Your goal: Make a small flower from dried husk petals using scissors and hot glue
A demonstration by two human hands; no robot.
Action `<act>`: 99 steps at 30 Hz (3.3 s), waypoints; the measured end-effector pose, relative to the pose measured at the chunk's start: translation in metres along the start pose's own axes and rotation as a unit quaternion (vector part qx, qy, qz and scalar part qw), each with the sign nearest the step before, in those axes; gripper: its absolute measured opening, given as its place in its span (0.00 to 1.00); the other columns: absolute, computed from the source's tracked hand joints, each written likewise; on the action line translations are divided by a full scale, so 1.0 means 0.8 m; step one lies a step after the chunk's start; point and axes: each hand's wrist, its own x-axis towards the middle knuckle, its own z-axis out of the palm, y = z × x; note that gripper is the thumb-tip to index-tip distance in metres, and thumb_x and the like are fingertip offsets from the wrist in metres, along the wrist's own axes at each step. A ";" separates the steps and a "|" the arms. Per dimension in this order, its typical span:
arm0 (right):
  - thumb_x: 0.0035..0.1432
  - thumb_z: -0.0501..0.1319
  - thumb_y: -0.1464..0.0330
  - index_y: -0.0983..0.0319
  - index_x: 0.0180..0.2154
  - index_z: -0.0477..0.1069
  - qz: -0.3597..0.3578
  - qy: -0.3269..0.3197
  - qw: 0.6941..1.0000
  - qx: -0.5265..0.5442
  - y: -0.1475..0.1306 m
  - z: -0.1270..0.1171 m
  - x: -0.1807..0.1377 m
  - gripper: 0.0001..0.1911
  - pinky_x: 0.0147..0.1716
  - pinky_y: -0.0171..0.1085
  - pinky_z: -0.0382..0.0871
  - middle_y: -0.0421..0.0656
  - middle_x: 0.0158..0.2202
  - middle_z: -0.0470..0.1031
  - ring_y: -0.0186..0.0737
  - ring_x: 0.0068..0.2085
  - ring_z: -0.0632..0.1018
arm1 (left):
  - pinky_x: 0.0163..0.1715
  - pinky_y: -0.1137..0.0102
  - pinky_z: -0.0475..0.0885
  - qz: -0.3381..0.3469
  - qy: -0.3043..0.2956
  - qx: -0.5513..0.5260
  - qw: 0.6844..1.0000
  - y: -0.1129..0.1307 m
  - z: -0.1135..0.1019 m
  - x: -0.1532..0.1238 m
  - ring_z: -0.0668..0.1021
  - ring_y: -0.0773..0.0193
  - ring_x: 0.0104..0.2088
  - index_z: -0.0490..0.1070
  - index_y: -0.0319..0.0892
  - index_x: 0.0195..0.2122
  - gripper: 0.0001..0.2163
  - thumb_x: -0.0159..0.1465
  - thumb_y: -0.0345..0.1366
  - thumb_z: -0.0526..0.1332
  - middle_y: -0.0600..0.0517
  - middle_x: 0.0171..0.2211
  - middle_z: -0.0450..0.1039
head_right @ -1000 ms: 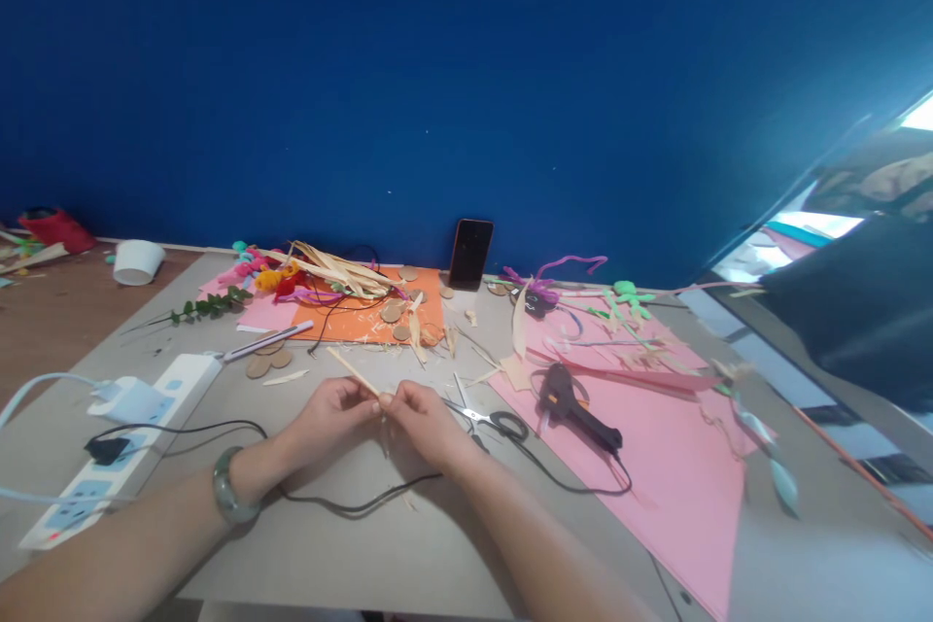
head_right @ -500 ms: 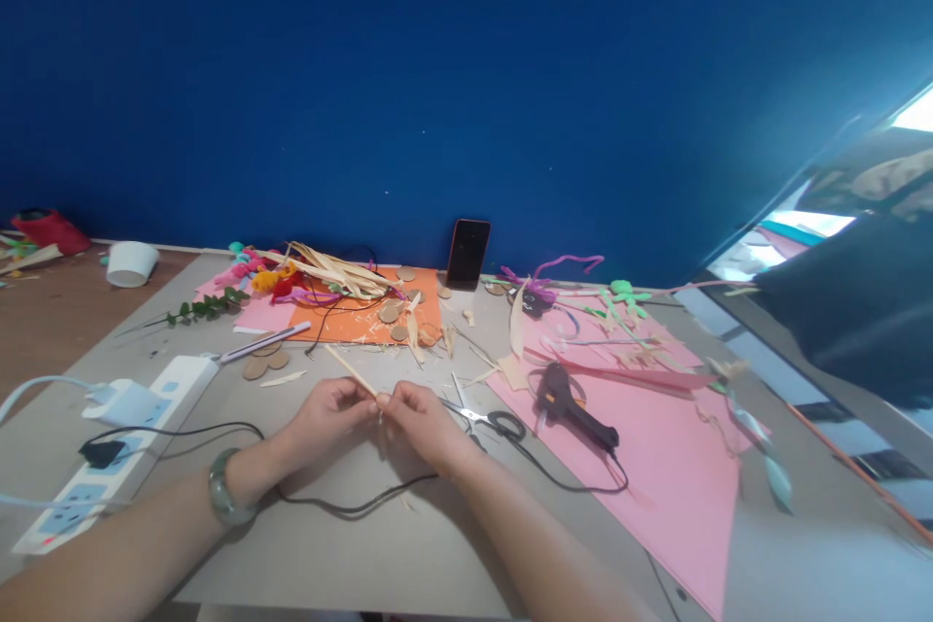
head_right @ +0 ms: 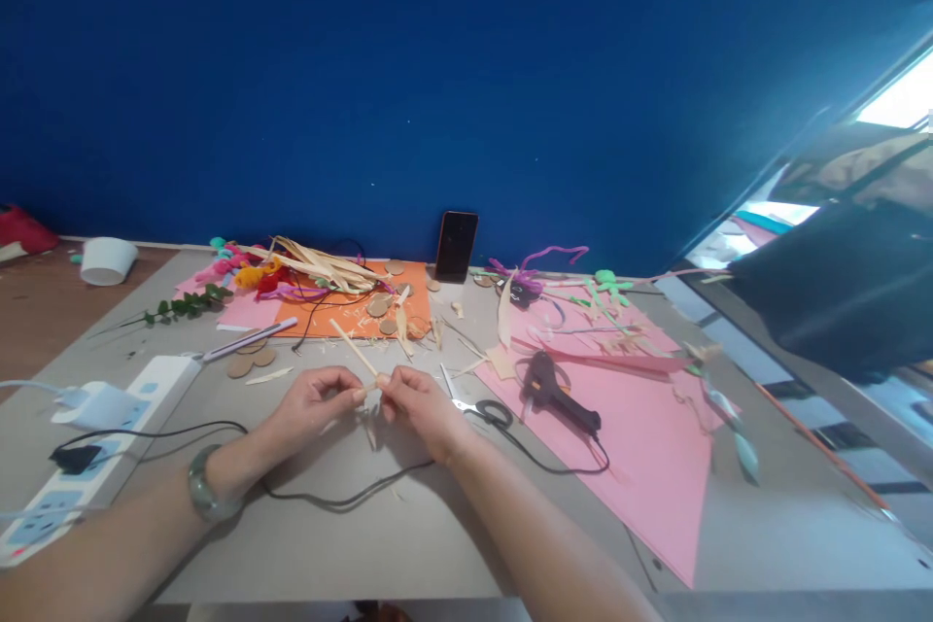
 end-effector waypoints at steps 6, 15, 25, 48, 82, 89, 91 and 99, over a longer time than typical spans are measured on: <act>0.50 0.64 0.54 0.61 0.22 0.57 -0.005 0.036 0.999 0.036 -0.008 -0.007 -0.001 0.22 0.16 0.30 0.39 0.33 0.17 0.64 0.23 0.15 0.51 | 0.29 0.74 0.67 -0.003 0.011 -0.003 1.000 -0.002 -0.001 0.000 0.72 0.67 0.26 0.73 0.38 0.28 0.11 0.58 0.41 0.64 0.52 0.24 0.73; 0.55 0.57 0.48 0.61 0.25 0.62 -0.055 0.099 0.989 -0.101 -0.008 -0.011 0.001 0.23 0.18 0.30 0.49 0.33 0.18 0.59 0.28 0.19 0.57 | 0.30 0.74 0.68 -0.002 0.029 -0.047 0.998 -0.006 -0.002 0.000 0.73 0.67 0.28 0.74 0.38 0.29 0.11 0.57 0.42 0.65 0.51 0.25 0.74; 0.53 0.59 0.47 0.61 0.26 0.61 -0.091 0.033 0.976 -0.196 0.006 0.016 -0.002 0.23 0.26 0.32 0.59 0.35 0.21 0.64 0.31 0.24 0.66 | 0.29 0.73 0.69 -0.014 0.025 -0.017 0.999 -0.017 0.003 -0.001 0.75 0.65 0.27 0.75 0.36 0.26 0.12 0.57 0.42 0.65 0.50 0.24 0.76; 0.54 0.58 0.47 0.60 0.24 0.61 -0.069 0.128 0.984 -0.106 -0.018 -0.024 -0.003 0.23 0.17 0.30 0.47 0.34 0.19 0.61 0.27 0.18 0.56 | 0.28 0.73 0.68 -0.020 0.046 -0.013 0.999 0.002 -0.002 -0.001 0.73 0.66 0.25 0.75 0.38 0.26 0.12 0.56 0.43 0.65 0.52 0.24 0.74; 0.53 0.62 0.57 0.60 0.21 0.60 -0.178 0.253 0.868 -0.387 -0.014 -0.054 0.022 0.18 0.25 0.34 0.53 0.37 0.19 0.63 0.34 0.23 0.63 | 0.26 0.72 0.64 -0.027 0.085 0.114 0.990 -0.018 -0.035 0.021 0.71 0.65 0.24 0.74 0.39 0.25 0.10 0.55 0.42 0.62 0.53 0.21 0.72; 0.58 0.58 0.66 0.62 0.29 0.68 -0.097 0.237 0.739 -0.623 0.003 -0.038 0.041 0.08 0.30 0.36 0.55 0.46 0.33 0.72 0.39 0.32 0.71 | 0.31 0.68 0.64 -0.003 0.069 0.300 0.951 -0.026 -0.052 0.030 0.73 0.61 0.29 0.75 0.41 0.24 0.09 0.56 0.39 0.60 0.51 0.26 0.73; 0.59 0.56 0.66 0.62 0.31 0.69 -0.089 0.242 0.729 -0.634 0.003 -0.035 0.043 0.08 0.30 0.36 0.55 0.47 0.35 0.73 0.40 0.32 0.71 | 0.33 0.67 0.64 -0.005 0.067 0.330 0.942 -0.023 -0.053 0.031 0.73 0.60 0.31 0.74 0.41 0.24 0.08 0.56 0.38 0.60 0.50 0.28 0.73; 0.60 0.53 0.69 0.62 0.30 0.67 -0.112 0.249 0.738 -0.617 0.006 -0.039 0.044 0.08 0.31 0.36 0.55 0.46 0.33 0.71 0.40 0.32 0.70 | 0.38 0.63 0.61 -0.029 0.062 0.421 0.905 -0.020 -0.054 0.030 0.74 0.56 0.37 0.74 0.42 0.23 0.08 0.58 0.33 0.58 0.48 0.32 0.74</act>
